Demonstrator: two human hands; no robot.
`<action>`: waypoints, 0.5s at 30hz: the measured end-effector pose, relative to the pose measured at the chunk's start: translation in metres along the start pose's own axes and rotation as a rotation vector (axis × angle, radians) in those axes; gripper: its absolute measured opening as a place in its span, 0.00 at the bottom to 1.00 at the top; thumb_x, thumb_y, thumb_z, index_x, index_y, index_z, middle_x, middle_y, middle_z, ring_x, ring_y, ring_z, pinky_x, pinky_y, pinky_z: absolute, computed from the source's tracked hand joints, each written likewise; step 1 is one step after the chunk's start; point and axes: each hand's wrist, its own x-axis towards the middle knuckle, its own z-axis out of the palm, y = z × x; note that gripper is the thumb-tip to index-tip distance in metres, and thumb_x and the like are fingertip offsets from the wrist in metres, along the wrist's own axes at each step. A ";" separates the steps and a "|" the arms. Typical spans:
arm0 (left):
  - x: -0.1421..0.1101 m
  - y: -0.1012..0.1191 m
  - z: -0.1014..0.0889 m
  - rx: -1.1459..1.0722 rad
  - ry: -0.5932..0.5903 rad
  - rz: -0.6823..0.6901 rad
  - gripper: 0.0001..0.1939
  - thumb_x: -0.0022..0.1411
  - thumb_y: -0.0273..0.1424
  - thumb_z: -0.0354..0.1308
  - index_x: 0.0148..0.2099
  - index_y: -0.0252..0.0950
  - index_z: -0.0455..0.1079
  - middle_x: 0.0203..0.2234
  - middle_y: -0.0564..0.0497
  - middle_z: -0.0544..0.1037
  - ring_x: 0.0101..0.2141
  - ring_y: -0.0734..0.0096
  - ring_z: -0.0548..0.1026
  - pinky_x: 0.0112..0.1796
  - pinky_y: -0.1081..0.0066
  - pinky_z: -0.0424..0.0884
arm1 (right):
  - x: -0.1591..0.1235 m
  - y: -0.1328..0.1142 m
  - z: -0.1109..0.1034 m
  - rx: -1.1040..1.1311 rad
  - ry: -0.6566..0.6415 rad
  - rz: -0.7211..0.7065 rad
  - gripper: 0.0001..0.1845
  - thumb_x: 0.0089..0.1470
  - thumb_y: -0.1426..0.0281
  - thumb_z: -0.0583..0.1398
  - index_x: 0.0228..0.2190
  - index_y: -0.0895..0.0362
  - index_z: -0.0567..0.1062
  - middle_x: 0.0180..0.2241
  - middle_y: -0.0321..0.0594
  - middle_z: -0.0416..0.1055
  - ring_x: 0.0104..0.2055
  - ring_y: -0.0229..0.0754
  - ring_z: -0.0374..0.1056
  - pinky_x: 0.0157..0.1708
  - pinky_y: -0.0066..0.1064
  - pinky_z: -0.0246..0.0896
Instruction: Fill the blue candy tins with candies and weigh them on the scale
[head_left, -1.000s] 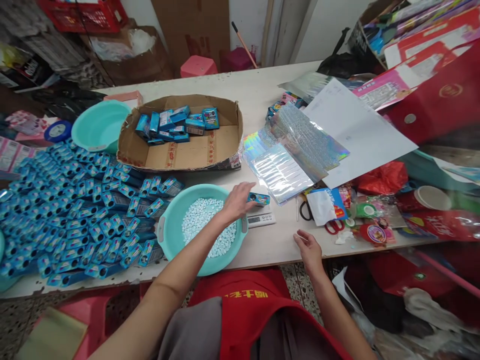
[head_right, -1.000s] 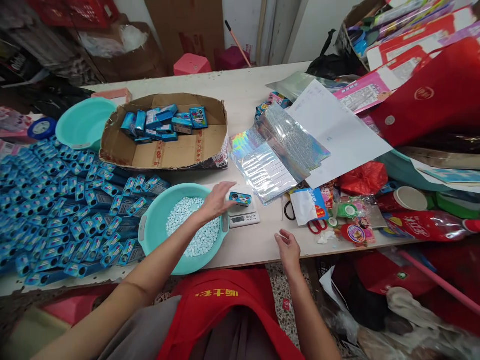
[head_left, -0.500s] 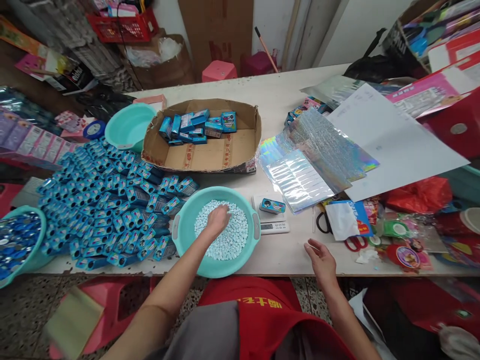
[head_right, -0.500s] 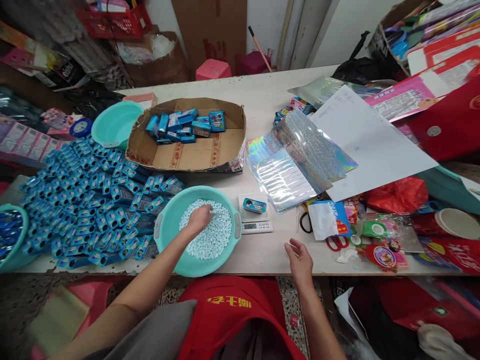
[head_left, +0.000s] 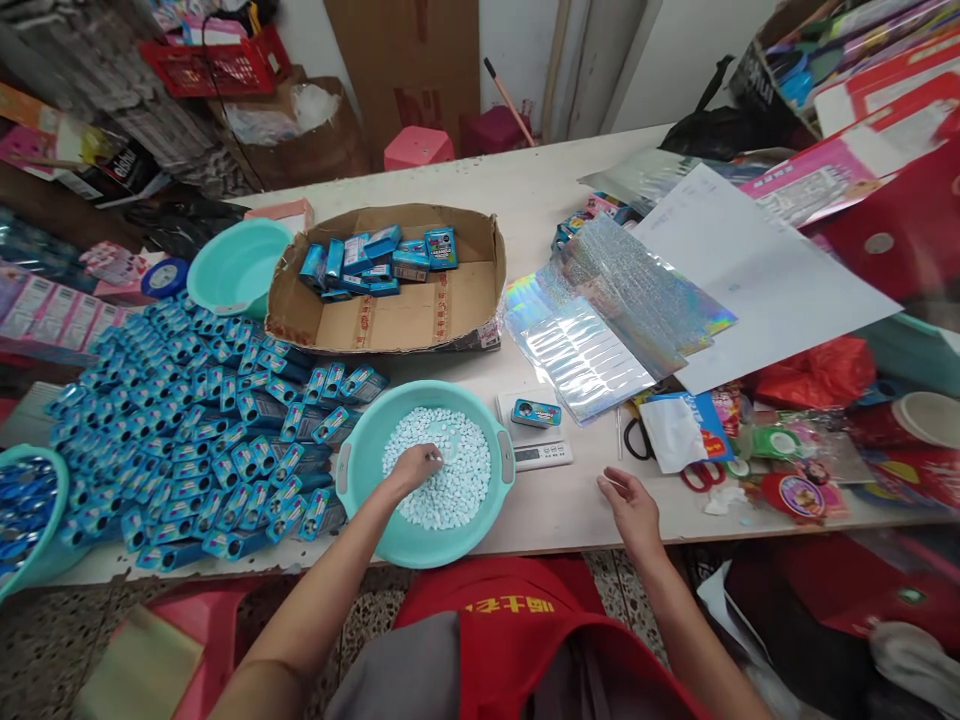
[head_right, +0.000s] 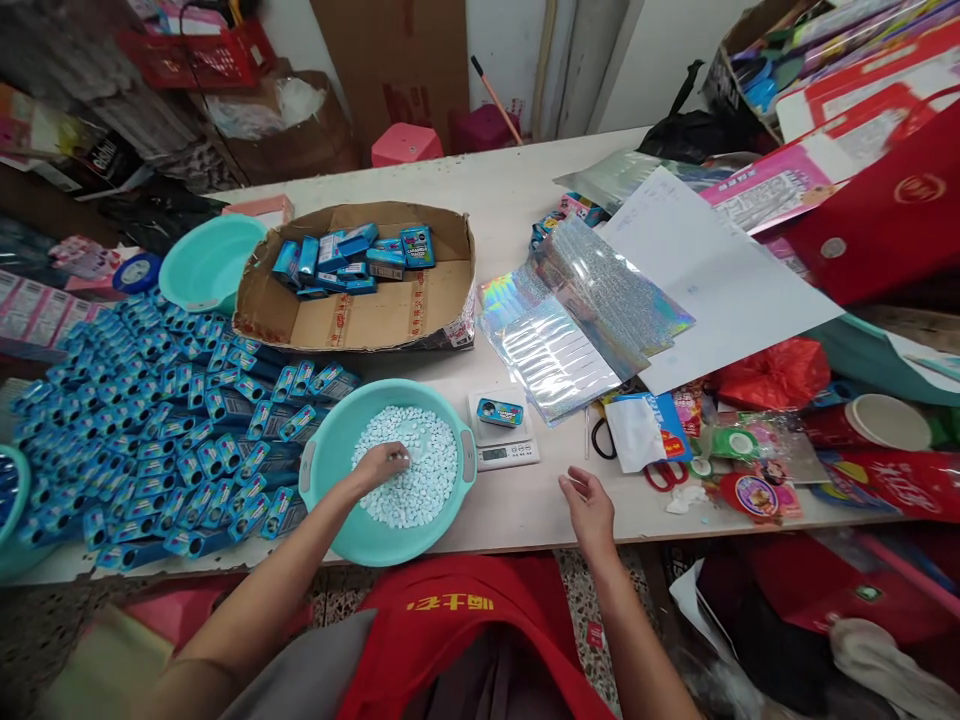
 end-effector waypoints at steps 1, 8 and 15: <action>0.001 0.005 -0.003 0.011 0.024 0.014 0.08 0.54 0.28 0.53 0.35 0.34 0.72 0.28 0.49 0.75 0.31 0.65 0.73 0.32 0.72 0.65 | 0.000 0.001 -0.001 0.005 0.006 0.005 0.29 0.33 0.52 0.65 0.35 0.57 0.75 0.41 0.48 0.76 0.42 0.50 0.71 0.43 0.41 0.66; 0.010 0.104 -0.019 -0.042 0.089 0.346 0.11 0.58 0.30 0.50 0.40 0.35 0.73 0.33 0.50 0.76 0.36 0.67 0.72 0.39 0.72 0.66 | -0.002 0.004 -0.009 0.047 0.040 0.074 0.29 0.32 0.53 0.65 0.35 0.58 0.74 0.41 0.48 0.75 0.44 0.51 0.71 0.46 0.42 0.64; 0.035 0.171 -0.008 0.211 0.094 0.475 0.22 0.57 0.22 0.48 0.54 0.37 0.67 0.41 0.48 0.75 0.41 0.65 0.72 0.41 0.71 0.65 | 0.001 0.005 -0.017 0.071 0.055 0.092 0.30 0.31 0.52 0.65 0.35 0.58 0.74 0.42 0.49 0.75 0.43 0.51 0.70 0.47 0.42 0.64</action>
